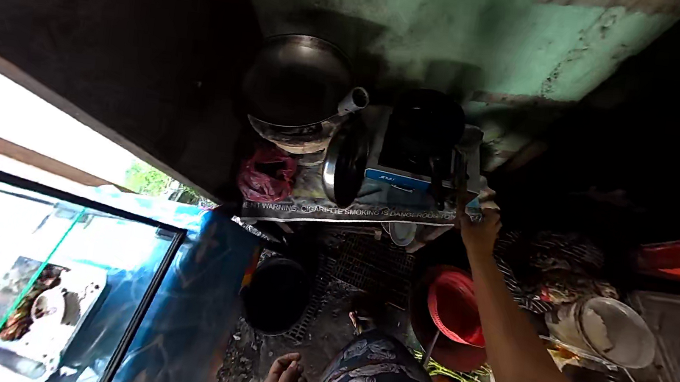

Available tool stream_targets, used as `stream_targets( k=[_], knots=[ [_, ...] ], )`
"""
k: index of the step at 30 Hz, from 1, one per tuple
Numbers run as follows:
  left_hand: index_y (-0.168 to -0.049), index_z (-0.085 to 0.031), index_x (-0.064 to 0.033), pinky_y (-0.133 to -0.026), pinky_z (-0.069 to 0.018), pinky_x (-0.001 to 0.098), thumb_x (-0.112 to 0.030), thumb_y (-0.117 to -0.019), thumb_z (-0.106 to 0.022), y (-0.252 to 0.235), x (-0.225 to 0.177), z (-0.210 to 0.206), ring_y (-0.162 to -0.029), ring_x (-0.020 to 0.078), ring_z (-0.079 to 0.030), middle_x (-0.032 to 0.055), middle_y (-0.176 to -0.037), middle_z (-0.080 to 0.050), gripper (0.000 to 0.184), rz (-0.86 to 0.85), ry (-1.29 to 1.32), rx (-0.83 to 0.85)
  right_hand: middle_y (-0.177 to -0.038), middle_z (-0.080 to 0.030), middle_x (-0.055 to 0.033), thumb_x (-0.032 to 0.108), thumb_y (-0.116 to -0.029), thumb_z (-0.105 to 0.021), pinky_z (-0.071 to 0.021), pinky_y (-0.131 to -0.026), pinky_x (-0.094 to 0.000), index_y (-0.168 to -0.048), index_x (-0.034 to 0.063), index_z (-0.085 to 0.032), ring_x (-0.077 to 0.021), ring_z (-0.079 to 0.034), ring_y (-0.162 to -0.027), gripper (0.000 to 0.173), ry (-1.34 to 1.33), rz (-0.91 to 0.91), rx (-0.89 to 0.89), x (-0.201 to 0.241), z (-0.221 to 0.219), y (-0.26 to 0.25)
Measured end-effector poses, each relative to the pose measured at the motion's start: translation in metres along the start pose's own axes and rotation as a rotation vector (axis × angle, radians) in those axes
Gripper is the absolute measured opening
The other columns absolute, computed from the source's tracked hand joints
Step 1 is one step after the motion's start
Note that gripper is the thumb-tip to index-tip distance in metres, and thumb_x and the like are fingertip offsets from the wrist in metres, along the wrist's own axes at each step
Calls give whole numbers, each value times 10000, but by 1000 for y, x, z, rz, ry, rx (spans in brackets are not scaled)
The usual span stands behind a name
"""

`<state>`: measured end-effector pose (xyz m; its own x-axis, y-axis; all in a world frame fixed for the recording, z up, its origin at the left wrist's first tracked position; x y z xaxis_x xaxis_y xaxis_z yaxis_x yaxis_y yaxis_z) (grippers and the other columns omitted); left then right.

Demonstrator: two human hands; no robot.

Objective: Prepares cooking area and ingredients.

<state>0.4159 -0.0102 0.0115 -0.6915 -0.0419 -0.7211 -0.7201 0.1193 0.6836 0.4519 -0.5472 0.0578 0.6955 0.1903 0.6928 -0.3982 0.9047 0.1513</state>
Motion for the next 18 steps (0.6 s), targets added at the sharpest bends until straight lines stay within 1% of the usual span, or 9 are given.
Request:
stream_targets(
  k=[1, 3, 6, 7, 8, 10, 13, 16, 18],
  knots=[
    [-1158, -536, -11, -606, -544, 223, -50, -1062, -401, -4, -3, -6, -641, 61, -621, -6, -801, -629, 170, 0, -13, 8, -1455, -460, -371, 334, -973, -711, -452, -1068, -609, -1486, -76, -392, -493, -522, -1315, 730, -50, -65, 54, -13, -13, -19],
    [-1151, -547, -3, -604, -545, 226, -44, -1057, -412, -9, -9, -17, -640, 65, -616, 4, -806, -627, 169, -6, -35, 23, -1362, -550, -344, 275, -961, -735, -504, -990, -583, -1500, -43, -374, -448, -609, -1190, 723, -162, -161, 169, -26, -37, -42],
    [-1141, -544, 1, -610, -541, 223, -42, -1063, -408, -14, -15, -29, -643, 68, -612, 8, -802, -618, 163, -13, -50, 37, -1244, -602, -293, 199, -1044, -596, -562, -848, -508, -1486, 5, -434, -364, -666, -967, 509, -233, -199, 280, -16, -56, -49],
    [-1140, -547, 0, -605, -542, 224, -44, -1065, -411, -15, -16, -32, -639, 73, -615, 10, -795, -619, 162, -7, -48, 36, -1209, -611, -272, 200, -1064, -556, -563, -823, -490, -1476, 19, -448, -340, -665, -932, 463, -216, -192, 273, -11, -56, -49],
    [-1140, -547, -2, -599, -542, 224, -45, -1066, -412, -15, -15, -33, -634, 75, -616, 10, -790, -619, 160, 0, -47, 38, -1198, -619, -269, 207, -1070, -543, -550, -844, -506, -1462, 20, -465, -351, -659, -957, 442, -161, -169, 234, -7, -51, -49],
    [-1135, -550, -5, -584, -542, 219, -43, -1065, -413, -17, -15, -35, -620, 72, -616, 9, -780, -624, 158, 1, -36, 42, -1303, -615, -327, 233, -1078, -526, -486, -1000, -627, -1478, -4, -461, -470, -633, -1176, 470, 63, -123, 131, 9, -27, -43],
    [-1129, -553, -8, -577, -537, 217, -44, -1066, -413, -19, -16, -33, -620, 74, -612, 15, -787, -621, 157, -6, -16, 39, -1383, -582, -294, 196, -1054, -516, -508, -949, -654, -1495, 48, -455, -479, -640, -1178, 469, 345, -73, -20, 21, 7, -30],
    [-1134, -552, -1, -574, -535, 214, -42, -1067, -413, -20, -16, -30, -627, 75, -616, 28, -811, -631, 159, -16, -4, 32, -1393, -572, -285, 197, -1065, -504, -522, -914, -644, -1472, 66, -495, -486, -644, -1154, 428, 342, -4, -155, 35, 38, -23],
    [-1129, -547, 0, -567, -533, 209, -37, -1065, -407, -19, -16, -29, -622, 71, -614, 27, -807, -631, 158, -18, 3, 36, -1374, -579, -304, 177, -1055, -535, -503, -931, -669, -1469, 46, -501, -507, -628, -1169, 435, 270, 29, -128, 55, 55, -19]
  ],
)
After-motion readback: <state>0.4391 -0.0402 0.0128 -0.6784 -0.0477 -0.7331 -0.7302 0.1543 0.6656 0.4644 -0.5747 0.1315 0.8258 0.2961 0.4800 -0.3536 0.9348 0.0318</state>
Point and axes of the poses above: each hand's wrist, its own y-axis away from the middle knuckle, its own z-axis out of the back of the hand, x = y × z, the point moved 8 cm from there along -y, towards the middle knuckle
